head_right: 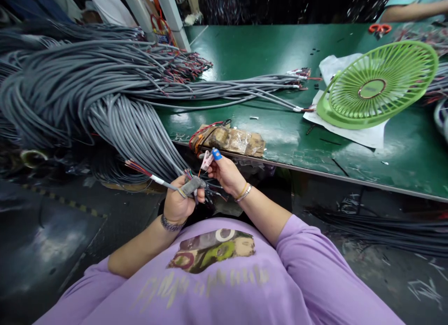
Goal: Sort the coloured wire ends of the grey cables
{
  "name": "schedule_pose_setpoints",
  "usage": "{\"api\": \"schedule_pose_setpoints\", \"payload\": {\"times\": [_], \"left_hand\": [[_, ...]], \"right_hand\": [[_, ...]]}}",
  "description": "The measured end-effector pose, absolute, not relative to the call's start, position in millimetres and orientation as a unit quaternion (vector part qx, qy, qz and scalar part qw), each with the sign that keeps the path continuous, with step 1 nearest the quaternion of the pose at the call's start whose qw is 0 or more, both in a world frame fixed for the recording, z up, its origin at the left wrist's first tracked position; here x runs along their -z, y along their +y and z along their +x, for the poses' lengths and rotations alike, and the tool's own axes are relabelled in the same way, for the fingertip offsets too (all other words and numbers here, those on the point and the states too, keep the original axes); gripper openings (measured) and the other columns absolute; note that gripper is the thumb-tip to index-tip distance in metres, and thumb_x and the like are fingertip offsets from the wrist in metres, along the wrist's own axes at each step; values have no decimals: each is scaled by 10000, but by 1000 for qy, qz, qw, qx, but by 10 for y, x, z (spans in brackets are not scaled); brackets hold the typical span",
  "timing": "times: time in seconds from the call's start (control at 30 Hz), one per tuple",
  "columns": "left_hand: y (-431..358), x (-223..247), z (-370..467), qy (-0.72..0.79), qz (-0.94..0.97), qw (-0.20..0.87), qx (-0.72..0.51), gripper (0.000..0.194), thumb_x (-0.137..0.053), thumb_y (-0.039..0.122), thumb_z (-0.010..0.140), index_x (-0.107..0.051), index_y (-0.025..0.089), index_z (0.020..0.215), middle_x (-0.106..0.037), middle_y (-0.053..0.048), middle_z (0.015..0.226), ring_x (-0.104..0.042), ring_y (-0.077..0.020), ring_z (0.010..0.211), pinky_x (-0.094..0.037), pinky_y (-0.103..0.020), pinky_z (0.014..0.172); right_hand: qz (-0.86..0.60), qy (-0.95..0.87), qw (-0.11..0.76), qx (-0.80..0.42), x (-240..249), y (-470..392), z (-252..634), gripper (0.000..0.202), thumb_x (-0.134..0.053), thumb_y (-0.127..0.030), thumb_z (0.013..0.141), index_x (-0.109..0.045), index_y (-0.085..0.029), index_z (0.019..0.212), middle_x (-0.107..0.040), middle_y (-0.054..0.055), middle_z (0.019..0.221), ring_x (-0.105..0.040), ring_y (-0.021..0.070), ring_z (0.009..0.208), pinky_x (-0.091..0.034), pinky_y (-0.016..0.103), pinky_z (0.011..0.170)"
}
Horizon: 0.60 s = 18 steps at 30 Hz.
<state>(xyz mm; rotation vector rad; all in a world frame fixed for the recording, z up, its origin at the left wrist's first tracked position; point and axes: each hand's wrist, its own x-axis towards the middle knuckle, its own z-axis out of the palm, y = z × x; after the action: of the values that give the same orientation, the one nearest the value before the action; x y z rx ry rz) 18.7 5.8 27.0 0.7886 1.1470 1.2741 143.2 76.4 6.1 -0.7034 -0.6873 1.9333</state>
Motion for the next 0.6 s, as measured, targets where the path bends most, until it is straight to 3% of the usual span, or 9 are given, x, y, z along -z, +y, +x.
{"api": "schedule_pose_setpoints", "payload": {"times": [0.3,0.6], "left_hand": [[154,-200,226,507,334,582,-541,300,-771,401,635,-627,139,663,-607,7,487,-526,-83,367,-447,-186,371],[8,-206,180,501,352,544,-574,317,-776,435,643,-639,150,661,-607,9,482,-530,-90,367,-447,-189,362]], "right_hand": [[-311,-188,491,-791,-112,798,1323,443,-720,-599,732,-667,-161,767,-592,-14,637,-497,83,581,-391,198,514],[-271,-211,418,-841,-60,763,1410,591,-532,-757,775,-667,-187,855,-660,26,789,-527,102,614,-443,218,552]]}}
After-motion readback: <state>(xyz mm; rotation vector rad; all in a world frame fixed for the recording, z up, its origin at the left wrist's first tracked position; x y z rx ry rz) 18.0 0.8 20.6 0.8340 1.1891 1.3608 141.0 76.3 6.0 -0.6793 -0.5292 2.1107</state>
